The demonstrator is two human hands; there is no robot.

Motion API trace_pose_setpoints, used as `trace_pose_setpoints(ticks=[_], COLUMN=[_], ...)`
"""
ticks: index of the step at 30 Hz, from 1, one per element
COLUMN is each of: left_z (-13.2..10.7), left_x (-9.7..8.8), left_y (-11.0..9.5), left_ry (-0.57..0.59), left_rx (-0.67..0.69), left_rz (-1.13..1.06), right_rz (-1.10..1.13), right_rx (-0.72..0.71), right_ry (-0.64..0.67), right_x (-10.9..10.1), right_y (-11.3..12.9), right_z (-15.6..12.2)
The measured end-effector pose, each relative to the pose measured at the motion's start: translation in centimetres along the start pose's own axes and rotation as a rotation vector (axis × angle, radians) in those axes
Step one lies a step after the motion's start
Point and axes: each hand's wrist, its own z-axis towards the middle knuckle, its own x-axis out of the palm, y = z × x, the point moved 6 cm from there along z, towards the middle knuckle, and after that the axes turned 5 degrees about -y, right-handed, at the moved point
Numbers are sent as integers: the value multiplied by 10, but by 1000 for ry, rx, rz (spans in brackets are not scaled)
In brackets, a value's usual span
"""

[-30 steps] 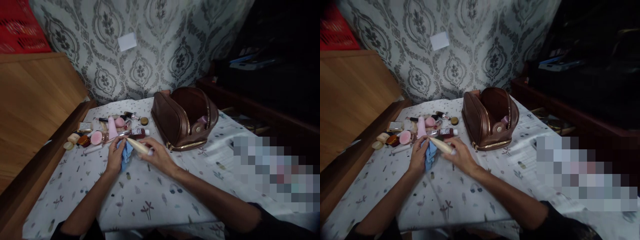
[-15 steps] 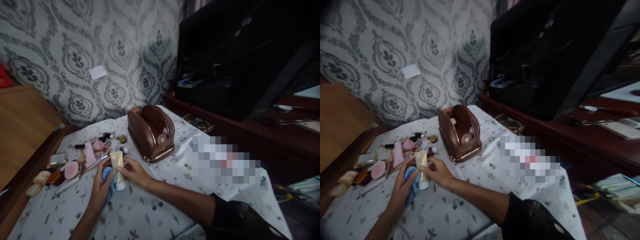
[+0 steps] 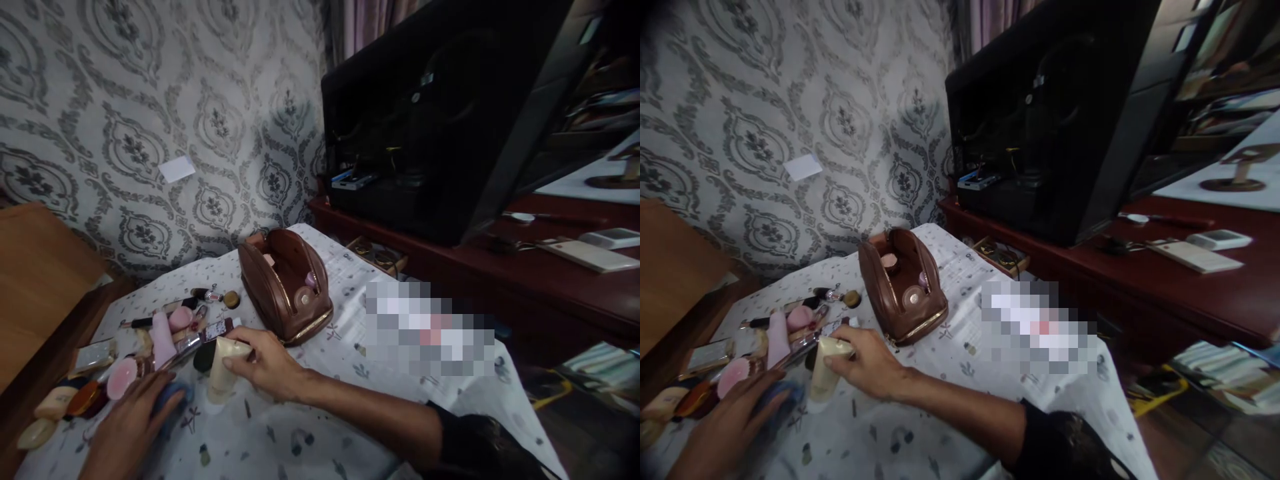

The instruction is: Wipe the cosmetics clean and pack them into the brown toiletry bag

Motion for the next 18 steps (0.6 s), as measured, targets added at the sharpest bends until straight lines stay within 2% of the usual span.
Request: trace_pose_setpoints(ticks=[2, 4, 7, 10, 12, 14, 17, 18], left_z=[9, 27, 71, 126, 163, 198, 237, 248], left_x=[-10, -29, -60, -72, -65, -49, -3, 10], left_y=[1, -13, -61, -126, -169, -204, -238, -245], left_ry=[66, 33, -110, -150, -90, -18, 255, 295], left_rx=[-20, -43, 32, 220, 352, 456, 547, 549], left_rz=[16, -1, -145, -190, -161, -80, 175, 201], right_rz=[0, -21, -110, -293, -474, -618, -874, -972], right_rx=[-71, -184, -338, -337, -337, -261, -119, -80], right_ry=[3, -48, -271, -519, -568, -521, -448, -413], right_x=[-15, -39, -91, -143, -165, -178, -185, -184], right_y=[20, 45, 79, 94, 94, 84, 64, 59], right_z=[2, 6, 21, 46, 69, 94, 121, 127])
